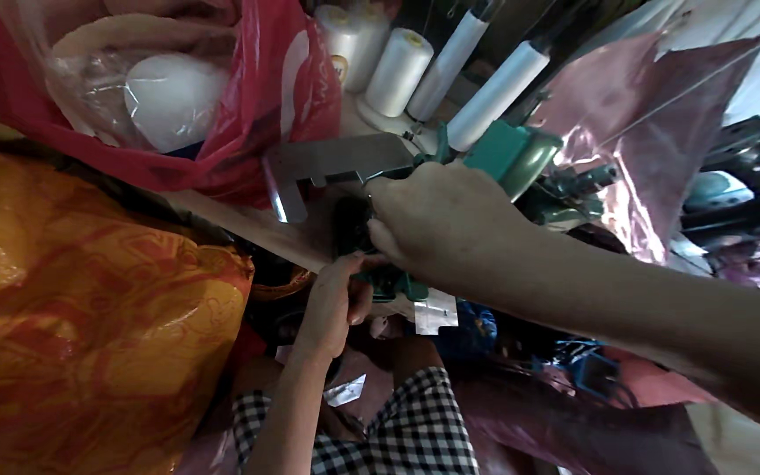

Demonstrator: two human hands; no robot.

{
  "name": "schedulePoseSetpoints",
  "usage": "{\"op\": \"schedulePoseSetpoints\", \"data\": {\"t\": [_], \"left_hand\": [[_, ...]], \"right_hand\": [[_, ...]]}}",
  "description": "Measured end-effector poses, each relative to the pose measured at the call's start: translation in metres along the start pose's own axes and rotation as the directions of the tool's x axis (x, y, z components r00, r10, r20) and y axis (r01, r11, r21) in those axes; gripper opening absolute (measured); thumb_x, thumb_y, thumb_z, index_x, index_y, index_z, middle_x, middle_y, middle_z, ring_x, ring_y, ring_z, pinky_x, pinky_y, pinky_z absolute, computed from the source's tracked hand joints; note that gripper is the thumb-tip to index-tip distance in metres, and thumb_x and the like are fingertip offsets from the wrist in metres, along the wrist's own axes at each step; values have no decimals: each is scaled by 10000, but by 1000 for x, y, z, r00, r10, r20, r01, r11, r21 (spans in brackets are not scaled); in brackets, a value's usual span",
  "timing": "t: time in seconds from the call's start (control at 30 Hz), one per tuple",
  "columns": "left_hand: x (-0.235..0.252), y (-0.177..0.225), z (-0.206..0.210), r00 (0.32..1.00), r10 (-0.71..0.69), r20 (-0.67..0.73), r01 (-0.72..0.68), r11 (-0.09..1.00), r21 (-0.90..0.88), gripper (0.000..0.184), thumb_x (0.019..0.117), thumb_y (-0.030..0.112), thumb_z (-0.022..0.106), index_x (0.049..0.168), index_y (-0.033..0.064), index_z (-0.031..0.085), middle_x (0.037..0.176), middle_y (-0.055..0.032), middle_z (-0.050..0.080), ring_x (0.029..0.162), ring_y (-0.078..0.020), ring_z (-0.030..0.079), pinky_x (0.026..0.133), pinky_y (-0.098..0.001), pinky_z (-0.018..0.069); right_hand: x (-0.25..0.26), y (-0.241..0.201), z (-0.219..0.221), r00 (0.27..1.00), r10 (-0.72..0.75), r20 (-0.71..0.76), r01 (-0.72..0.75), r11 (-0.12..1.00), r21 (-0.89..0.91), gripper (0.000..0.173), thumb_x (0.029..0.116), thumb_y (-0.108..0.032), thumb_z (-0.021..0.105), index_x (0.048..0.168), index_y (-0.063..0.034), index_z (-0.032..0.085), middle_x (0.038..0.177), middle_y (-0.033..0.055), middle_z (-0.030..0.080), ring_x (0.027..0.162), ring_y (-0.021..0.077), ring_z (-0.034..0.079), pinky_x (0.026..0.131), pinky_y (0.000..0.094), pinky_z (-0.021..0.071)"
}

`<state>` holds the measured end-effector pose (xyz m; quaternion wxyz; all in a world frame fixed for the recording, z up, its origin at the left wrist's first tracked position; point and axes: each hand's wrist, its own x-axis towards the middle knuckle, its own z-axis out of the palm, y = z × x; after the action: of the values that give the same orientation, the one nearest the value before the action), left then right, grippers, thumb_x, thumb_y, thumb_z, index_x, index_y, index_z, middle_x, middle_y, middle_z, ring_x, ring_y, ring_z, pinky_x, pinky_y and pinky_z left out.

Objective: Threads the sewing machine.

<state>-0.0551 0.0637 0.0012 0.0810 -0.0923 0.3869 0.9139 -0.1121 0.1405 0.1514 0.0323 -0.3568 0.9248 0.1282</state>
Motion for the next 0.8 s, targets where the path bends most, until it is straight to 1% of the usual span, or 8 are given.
{"op": "schedulePoseSetpoints", "data": {"t": [0.1,0.23,0.3,0.37,0.57,0.63,0.7,0.8], "left_hand": [[2,-1,-2,1000,-20,22,20,999,-33,480,1106,209,220,948,90,657,486,102,402,373,54,314,384,-105,283],[4,-1,-3,998,-36,50,39,997,-68,484,1108,226,198,955,97,639,481,109,387,368,53,312,385,-104,281],[5,-2,-3,996,-44,72,51,994,-94,498,1113,234,184,994,76,641,477,108,394,365,54,317,385,-101,285],[6,-2,-5,993,-58,100,69,991,-117,496,1113,244,181,1018,76,637,473,106,400,360,54,325,383,-97,296],[9,1,-8,982,-127,143,148,977,-152,443,1112,254,226,973,116,623,456,103,412,346,49,352,371,-99,310],[10,2,-9,977,-138,165,164,974,-158,436,1109,260,242,956,128,628,454,106,408,347,51,350,370,-98,303],[11,3,-10,973,-144,181,173,972,-159,432,1104,260,256,919,144,630,451,107,402,348,49,350,372,-98,302],[13,3,-12,968,-152,199,183,972,-147,426,1105,267,269,861,174,606,451,108,406,353,47,355,379,-102,303]], "right_hand": [[2,-2,-4,998,17,54,-17,1000,3,195,1016,-192,574,873,-66,614,673,75,546,630,281,612,504,404,410],[2,-1,-5,998,13,61,-13,1000,7,191,1013,-184,575,868,-68,617,675,71,547,633,270,609,507,397,405],[2,0,-5,998,11,65,-11,1000,10,192,1013,-187,579,872,-66,625,678,73,554,638,273,614,512,401,415],[2,-1,-6,997,15,79,-15,1000,3,187,1013,-185,575,877,-68,626,679,71,555,643,269,615,519,401,418],[3,-1,-5,996,17,86,-16,1000,-5,169,1009,-178,579,908,-62,650,692,80,575,660,277,628,525,407,428],[2,0,-5,997,5,77,-5,1000,-1,172,1006,-198,600,918,-62,658,691,77,578,653,277,628,519,406,434],[1,-1,-5,996,2,92,-1,1000,-8,192,1007,-222,613,903,-66,654,687,73,575,652,271,626,518,400,432],[3,-1,-8,990,3,139,-1,1000,-12,186,996,-186,604,854,-70,634,686,79,573,660,276,627,523,414,427]]}}
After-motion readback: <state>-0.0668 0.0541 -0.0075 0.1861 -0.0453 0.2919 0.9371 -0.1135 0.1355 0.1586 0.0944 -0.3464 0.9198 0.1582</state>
